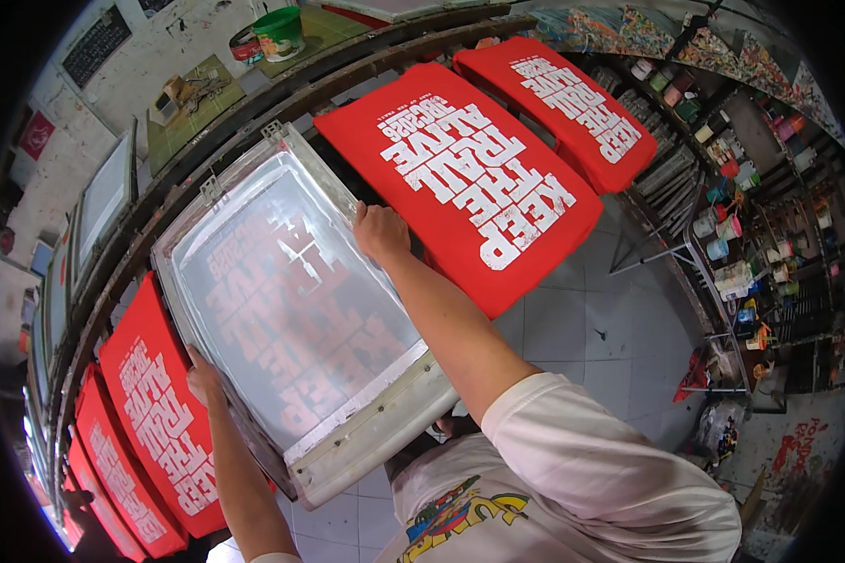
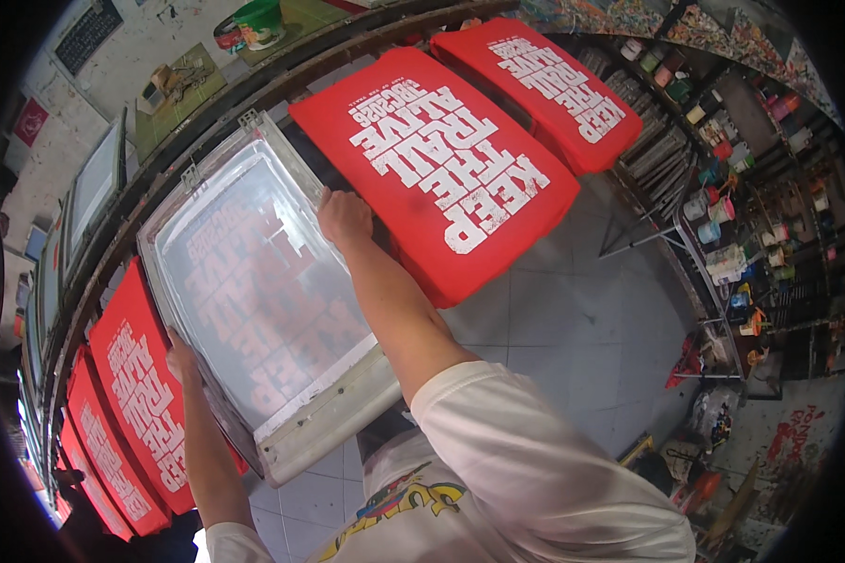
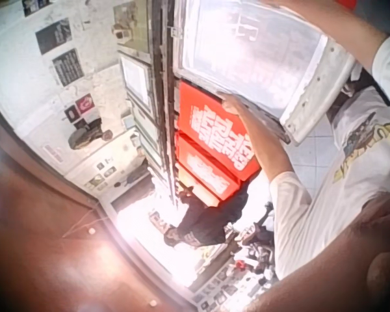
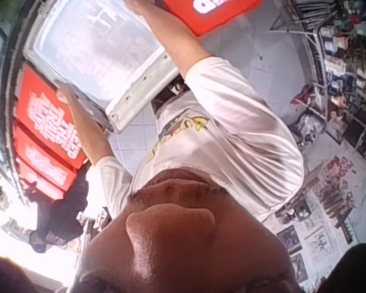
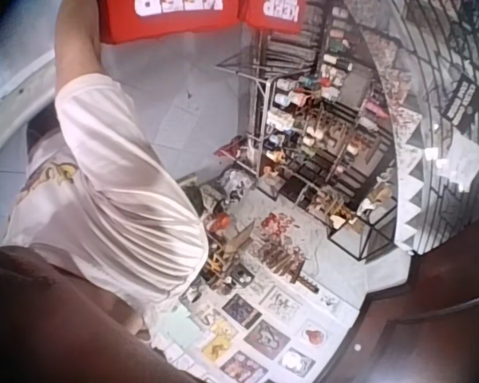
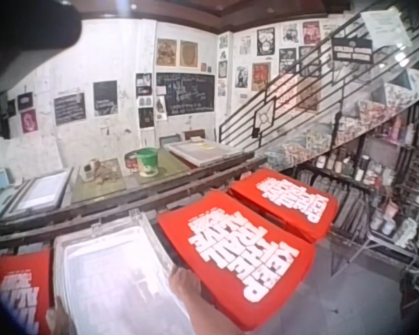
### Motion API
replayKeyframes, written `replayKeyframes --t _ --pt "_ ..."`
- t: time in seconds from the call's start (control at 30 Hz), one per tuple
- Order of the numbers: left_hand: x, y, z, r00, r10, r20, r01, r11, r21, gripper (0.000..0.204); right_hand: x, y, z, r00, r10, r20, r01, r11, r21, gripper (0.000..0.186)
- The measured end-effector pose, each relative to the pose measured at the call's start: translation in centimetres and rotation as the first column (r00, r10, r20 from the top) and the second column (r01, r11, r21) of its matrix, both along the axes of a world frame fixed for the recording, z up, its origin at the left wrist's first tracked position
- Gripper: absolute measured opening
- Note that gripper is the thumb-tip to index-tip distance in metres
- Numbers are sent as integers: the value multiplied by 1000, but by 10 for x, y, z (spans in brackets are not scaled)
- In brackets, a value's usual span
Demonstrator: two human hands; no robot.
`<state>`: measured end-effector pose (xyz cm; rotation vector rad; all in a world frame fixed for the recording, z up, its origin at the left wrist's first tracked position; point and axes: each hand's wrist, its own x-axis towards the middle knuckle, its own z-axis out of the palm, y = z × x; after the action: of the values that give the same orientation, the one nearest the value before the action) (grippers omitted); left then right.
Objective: The person applies white ink to red t-shirts using a squeegee and a screen printing frame. They repeatedly press the squeegee across the screen to transfer the design and then lift the frame to check the print.
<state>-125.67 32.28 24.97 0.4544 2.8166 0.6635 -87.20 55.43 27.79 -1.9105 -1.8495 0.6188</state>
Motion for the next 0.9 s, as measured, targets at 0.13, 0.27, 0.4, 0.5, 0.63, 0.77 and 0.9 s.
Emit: replayKeyframes --t 0.13,0.27,0.4,0.5,0.63,0.77,0.9 --pt "-10 -6 -7 999 -18 -50 18 1000 -5 98 -4 1 2 1000 19 -15 -20 999 -35 64" --pt "-4 -2 -6 997 -29 -77 29 1000 -5 96 -2 3 -5 1000 11 -4 -11 1000 8 65" --pt "6 1 3 1000 -15 -22 15 1000 3 95 0 4 -9 1000 -2 2 2 999 39 65" --pt "-9 -5 -8 999 -6 -42 6 1000 -11 97 -6 2 -9 1000 0 -9 1 998 57 65" --pt "-2 0 -6 998 -36 -52 35 999 -15 98 -1 5 -12 1000 -8 -9 8 999 50 65" --pt "0 -1 -4 997 -33 -77 32 999 -16 97 -1 2 -2 1000 4 -10 -4 1000 3 63" --pt "-3 -2 -5 997 -53 -61 52 998 -20 98 -1 0 7 1000 15 14 -14 999 -45 61"
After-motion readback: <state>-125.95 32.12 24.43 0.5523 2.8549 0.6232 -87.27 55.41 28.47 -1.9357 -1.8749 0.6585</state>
